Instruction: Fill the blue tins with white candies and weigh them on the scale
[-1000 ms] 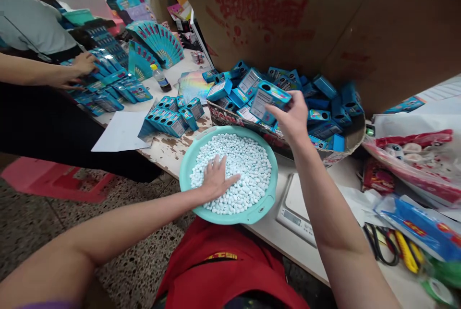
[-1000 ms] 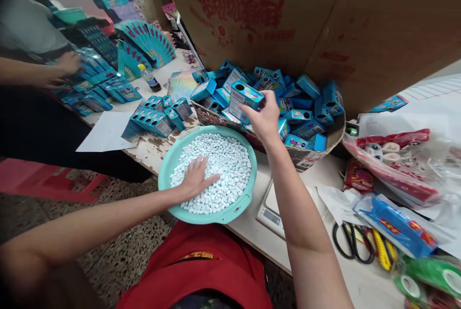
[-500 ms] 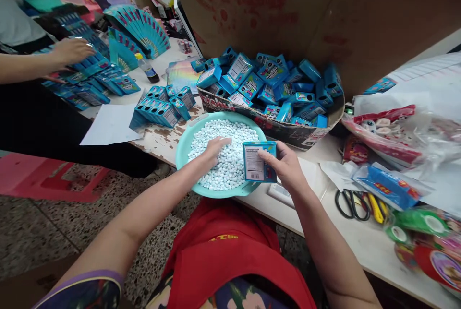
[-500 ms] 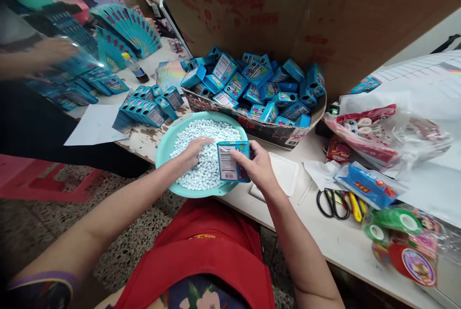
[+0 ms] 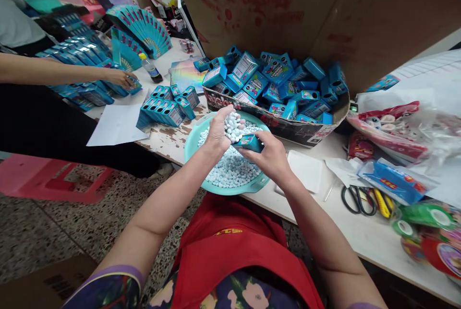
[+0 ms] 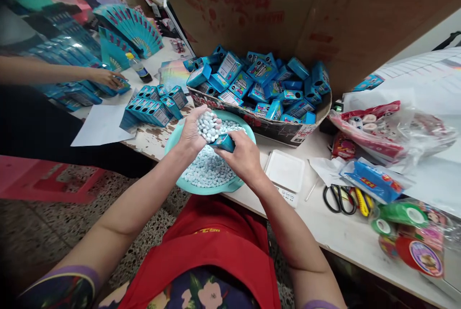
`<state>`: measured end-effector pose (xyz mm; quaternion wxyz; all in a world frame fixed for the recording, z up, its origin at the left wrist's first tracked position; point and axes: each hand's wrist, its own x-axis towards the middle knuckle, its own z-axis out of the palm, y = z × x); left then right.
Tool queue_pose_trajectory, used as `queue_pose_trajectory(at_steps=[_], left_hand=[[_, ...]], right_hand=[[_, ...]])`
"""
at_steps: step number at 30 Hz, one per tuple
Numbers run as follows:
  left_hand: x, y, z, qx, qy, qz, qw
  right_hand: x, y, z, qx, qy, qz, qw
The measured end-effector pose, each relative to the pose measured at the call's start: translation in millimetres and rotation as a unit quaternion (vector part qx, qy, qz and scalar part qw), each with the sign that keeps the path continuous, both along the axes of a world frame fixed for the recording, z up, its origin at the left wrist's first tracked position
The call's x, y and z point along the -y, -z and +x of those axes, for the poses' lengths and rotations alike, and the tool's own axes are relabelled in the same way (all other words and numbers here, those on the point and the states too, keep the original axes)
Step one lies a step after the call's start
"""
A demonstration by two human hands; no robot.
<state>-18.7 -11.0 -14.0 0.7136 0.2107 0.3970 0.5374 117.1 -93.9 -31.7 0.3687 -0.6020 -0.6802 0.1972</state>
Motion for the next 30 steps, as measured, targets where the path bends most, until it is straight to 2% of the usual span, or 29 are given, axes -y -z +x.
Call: queue_pose_trajectory(at_steps=[11,22,30], left_hand=[[-6.5,3.1,-1.0,-0.017,-0.010,0.074,0.997],[-10.0,5.1,0.2,-0.054,0.009,0.111,0.992],[-8.1,7.4,4.0,-0.079,0.016,0.141,0.987]], right_hand=[[-10.5,-7.6,-2.7,0.020,0.031,-0.022,0.999],[-12.5,4.7,0.3,-0.076,0.009,-0.009,0.997],[-14.6,15.0,3.2,-0.102,-0.014,-0.004,0.995]])
